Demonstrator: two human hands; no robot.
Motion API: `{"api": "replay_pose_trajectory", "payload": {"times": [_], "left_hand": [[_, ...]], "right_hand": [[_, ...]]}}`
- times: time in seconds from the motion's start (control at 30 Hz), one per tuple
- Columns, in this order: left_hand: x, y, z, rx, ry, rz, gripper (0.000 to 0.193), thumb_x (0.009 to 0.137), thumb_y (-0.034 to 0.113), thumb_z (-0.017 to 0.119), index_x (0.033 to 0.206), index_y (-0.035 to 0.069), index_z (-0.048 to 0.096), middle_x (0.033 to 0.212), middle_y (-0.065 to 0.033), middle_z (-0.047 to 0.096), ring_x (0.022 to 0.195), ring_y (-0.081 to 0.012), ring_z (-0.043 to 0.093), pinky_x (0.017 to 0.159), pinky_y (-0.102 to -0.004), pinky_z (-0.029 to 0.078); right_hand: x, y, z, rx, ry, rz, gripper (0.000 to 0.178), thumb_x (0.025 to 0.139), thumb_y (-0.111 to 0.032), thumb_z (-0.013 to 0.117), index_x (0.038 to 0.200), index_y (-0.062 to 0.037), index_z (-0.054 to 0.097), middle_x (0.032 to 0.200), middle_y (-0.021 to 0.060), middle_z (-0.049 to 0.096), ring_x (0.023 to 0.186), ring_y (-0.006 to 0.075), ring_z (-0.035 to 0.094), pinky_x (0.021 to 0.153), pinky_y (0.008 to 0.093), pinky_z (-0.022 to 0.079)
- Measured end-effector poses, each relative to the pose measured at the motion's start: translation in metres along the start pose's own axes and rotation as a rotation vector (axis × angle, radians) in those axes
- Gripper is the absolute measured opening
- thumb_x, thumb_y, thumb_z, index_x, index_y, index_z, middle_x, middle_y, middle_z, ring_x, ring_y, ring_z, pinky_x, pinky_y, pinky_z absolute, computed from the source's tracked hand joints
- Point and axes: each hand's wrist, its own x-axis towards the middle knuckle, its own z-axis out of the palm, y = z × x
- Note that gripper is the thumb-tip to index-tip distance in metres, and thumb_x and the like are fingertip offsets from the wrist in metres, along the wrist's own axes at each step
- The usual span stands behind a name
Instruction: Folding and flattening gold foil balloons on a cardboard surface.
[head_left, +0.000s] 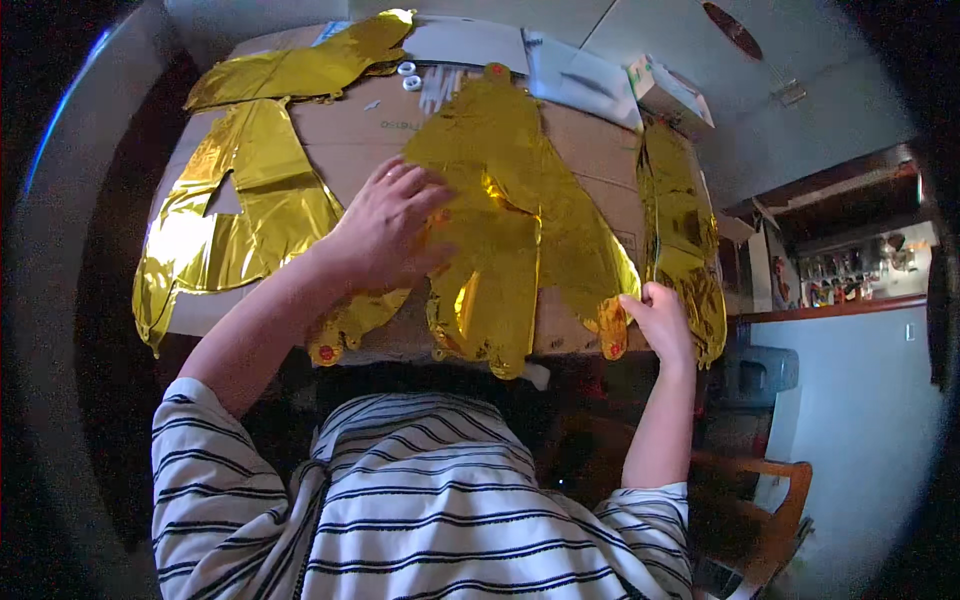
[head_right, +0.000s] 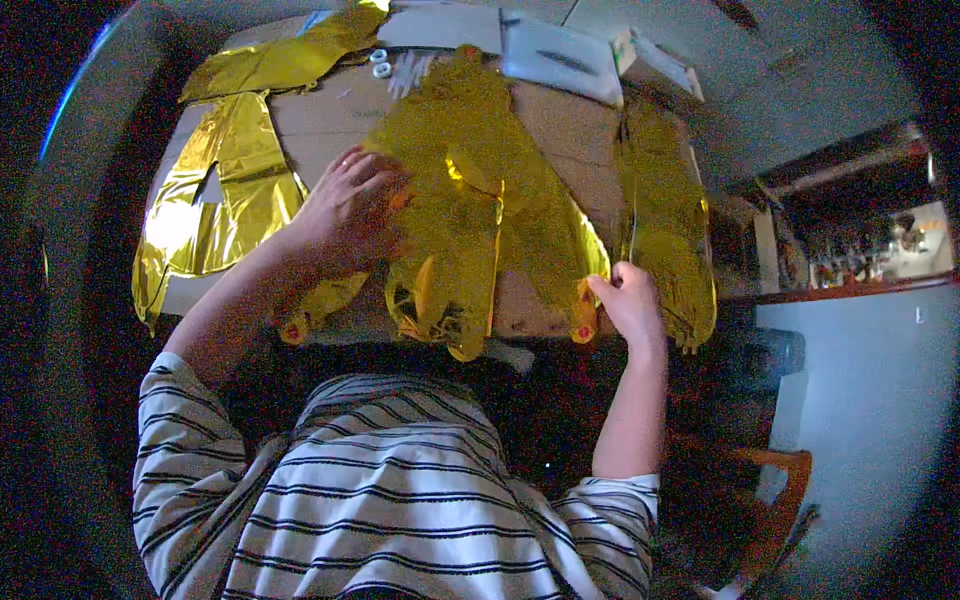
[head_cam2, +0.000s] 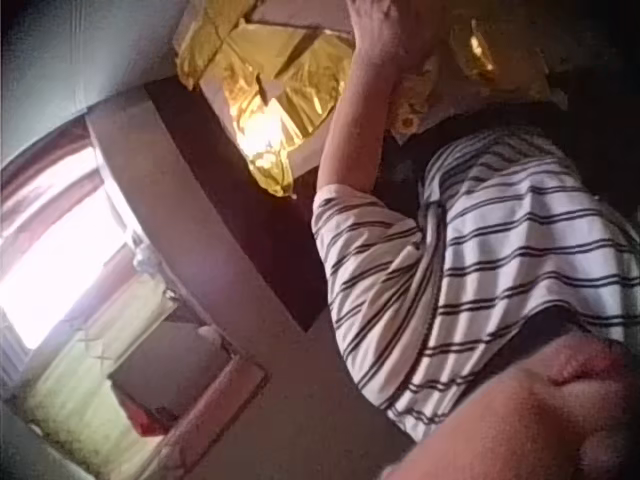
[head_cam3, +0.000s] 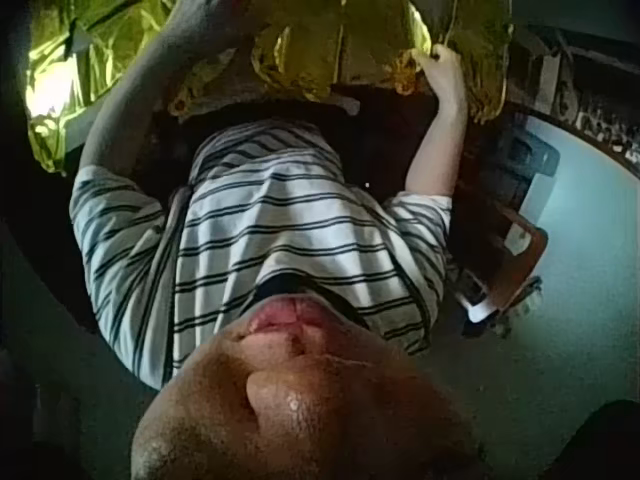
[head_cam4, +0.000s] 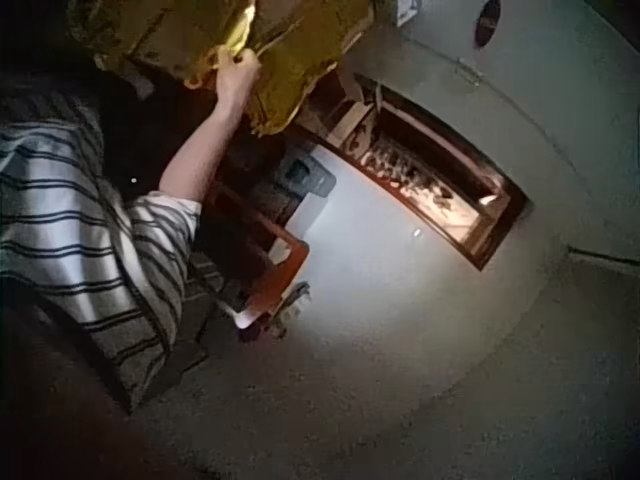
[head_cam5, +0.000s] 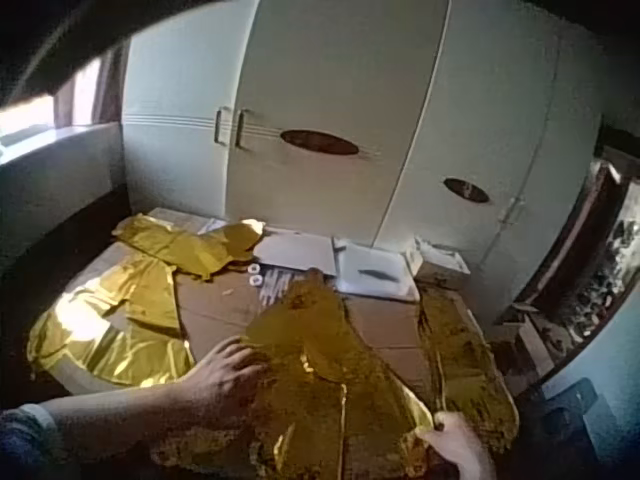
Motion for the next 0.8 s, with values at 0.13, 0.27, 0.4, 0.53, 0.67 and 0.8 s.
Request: {"api": "replay_pose_trajectory", "payload": {"times": [0.13,0.27,0.4,0.53,0.67,0.8], "left_hand": [[0.040,0.006,0.010,-0.090,0.027,0.219,0.075,0.075,0.052,0.077,0.131,0.006,0.057,0.131,-0.0184,0.054,0.131,-0.0387,0.045,0.117,-0.0518,0.029],[0.058,0.010,0.038,-0.050,0.055,0.316,0.085,0.074,0.061,0.074,0.137,0.007,0.052,0.135,-0.0209,0.051,0.134,-0.0407,0.042,0.118,-0.0548,0.026],[0.057,0.007,0.050,-0.023,-0.053,0.288,0.090,0.072,0.064,0.076,0.139,0.010,0.051,0.138,-0.0214,0.050,0.136,-0.0420,0.041,0.118,-0.0573,0.026],[0.051,0.000,0.057,-0.033,-0.129,0.250,0.092,0.072,0.068,0.073,0.141,0.010,0.050,0.138,-0.0214,0.050,0.137,-0.0419,0.039,0.119,-0.0567,0.024],[0.047,0.000,0.059,-0.027,-0.103,0.225,0.094,0.072,0.069,0.072,0.142,0.010,0.050,0.139,-0.0216,0.050,0.138,-0.0414,0.039,0.119,-0.0558,0.023],[0.047,-0.001,0.058,-0.011,-0.115,0.221,0.093,0.073,0.068,0.069,0.141,0.008,0.050,0.141,-0.0209,0.049,0.139,-0.0384,0.039,0.120,-0.0522,0.022]], "right_hand": [[-0.002,-0.001,-0.002,0.077,0.027,0.015,0.037,0.085,-0.020,0.076,0.068,-0.0004,0.049,0.062,-0.0005,0.045,0.060,0.0093,0.040,0.055,0.0321,0.036],[0.001,0.012,-0.004,0.157,-0.004,-0.006,0.030,0.086,-0.022,0.075,0.075,0.0004,0.059,0.067,0.0018,0.058,0.062,0.0098,0.049,0.058,0.0318,0.042],[-0.002,0.008,-0.005,0.314,0.007,0.015,0.027,0.088,-0.022,0.074,0.077,-0.0016,0.060,0.070,-0.0015,0.058,0.064,0.0070,0.048,0.058,0.0294,0.040],[-0.014,-0.031,-0.004,0.484,0.063,-0.042,0.026,0.090,-0.022,0.074,0.078,-0.0028,0.060,0.070,-0.0038,0.055,0.066,0.0051,0.046,0.059,0.0269,0.040],[-0.019,-0.066,-0.002,0.510,0.001,-0.124,0.022,0.090,-0.021,0.074,0.082,-0.0030,0.063,0.072,-0.0041,0.057,0.067,0.0043,0.049,0.061,0.0241,0.041],[-0.017,-0.098,0.021,0.323,0.105,-0.411,0.023,0.085,-0.015,0.077,0.085,0.0023,0.062,0.083,0.0089,0.059,0.081,0.0200,0.059,0.074,0.0327,0.048]]}}
